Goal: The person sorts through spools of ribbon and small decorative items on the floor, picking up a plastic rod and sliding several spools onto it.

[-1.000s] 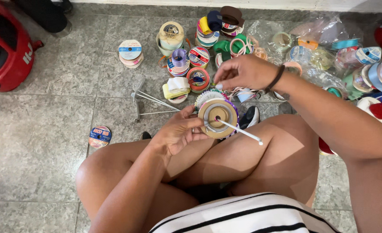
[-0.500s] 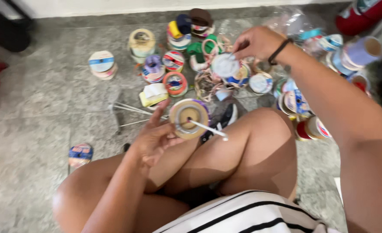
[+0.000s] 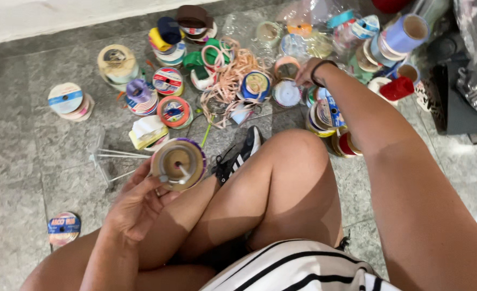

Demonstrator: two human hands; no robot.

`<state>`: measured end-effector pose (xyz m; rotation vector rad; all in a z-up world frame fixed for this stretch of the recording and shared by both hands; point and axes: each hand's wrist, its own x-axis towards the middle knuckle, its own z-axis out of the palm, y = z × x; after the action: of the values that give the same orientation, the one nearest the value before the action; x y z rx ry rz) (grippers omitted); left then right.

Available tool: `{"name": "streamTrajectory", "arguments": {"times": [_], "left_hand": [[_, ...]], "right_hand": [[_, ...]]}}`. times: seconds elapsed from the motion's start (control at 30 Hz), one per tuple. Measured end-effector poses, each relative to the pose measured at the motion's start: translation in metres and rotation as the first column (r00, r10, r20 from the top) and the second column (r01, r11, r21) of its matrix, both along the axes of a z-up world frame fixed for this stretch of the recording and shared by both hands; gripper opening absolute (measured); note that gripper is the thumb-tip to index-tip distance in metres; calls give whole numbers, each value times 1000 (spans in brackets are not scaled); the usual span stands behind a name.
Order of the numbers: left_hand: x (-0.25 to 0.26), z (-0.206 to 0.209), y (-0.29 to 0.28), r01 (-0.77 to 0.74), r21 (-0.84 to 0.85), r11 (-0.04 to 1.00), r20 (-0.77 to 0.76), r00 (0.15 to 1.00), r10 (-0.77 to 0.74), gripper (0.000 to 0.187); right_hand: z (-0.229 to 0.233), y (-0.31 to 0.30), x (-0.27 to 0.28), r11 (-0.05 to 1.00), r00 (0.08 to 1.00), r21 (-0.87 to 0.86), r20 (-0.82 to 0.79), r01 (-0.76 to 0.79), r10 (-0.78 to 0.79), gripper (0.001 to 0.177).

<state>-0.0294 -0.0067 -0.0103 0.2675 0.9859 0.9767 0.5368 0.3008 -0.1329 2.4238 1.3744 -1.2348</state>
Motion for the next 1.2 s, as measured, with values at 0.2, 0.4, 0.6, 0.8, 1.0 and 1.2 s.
{"name": "streamTrajectory", "arguments": {"times": [0.2,0.4,0.6,0.8,1.0,1.2], "left_hand": [[3,-6,11,-25,32,999,-63,998,27,40],[37,-28,27,-285,-103,953,81,952,294,31],[52,-9,26,-373,-76,925,217,899,380,17],[58,-17,28,-464,-99,880,268,839,473,40],[65,-5,32,-554,-124,823,274,778,565,44],[67,21,29,-603,-111,790,249,753,609,54]], "right_hand": [[-42,36,35,928,945,200,158,-314,285,32],[94,-56,-39,673,869,712,-189,-198,456,34],[255,-248,-218,587,784,806,-411,74,466,18],[204,-285,-303,604,463,767,-626,218,627,21],[189,-286,-334,388,598,902,-419,189,683,24],[218,-287,-336,556,513,799,-585,230,629,20]]}}
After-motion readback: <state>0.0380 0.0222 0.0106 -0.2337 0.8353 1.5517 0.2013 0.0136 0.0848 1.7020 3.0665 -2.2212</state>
